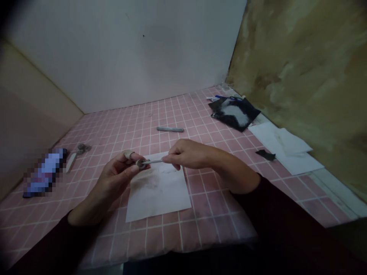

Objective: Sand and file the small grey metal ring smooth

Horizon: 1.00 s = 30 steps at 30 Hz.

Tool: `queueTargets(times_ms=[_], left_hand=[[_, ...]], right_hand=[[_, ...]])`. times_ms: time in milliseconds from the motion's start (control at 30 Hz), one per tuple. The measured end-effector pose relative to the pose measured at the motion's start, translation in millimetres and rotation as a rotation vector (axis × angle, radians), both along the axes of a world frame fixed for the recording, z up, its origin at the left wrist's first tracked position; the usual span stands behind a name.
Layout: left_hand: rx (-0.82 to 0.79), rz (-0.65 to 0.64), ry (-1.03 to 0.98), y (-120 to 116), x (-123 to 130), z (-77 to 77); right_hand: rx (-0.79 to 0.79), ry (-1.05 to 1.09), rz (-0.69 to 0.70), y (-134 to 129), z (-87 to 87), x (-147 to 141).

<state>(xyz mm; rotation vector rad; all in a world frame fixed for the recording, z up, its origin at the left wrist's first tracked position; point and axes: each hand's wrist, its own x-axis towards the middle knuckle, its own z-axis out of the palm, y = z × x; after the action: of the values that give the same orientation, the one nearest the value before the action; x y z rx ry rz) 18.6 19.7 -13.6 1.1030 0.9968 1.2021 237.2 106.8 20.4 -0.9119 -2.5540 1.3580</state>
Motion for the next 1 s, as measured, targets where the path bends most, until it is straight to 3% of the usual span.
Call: queueTargets(times_ms=[767, 1000], left_hand=[[-0.222, -0.214, -0.211, 5.9, -1.7, -3.3], [-0.244, -0.206, -0.242, 5.1, -0.3, -2.4]], right_hand=[[0.158, 0.026, 0.007, -8.7, 5.2, -2.1], [0.088, 0.012, 0.038, -3.7, 3.5, 2.3]])
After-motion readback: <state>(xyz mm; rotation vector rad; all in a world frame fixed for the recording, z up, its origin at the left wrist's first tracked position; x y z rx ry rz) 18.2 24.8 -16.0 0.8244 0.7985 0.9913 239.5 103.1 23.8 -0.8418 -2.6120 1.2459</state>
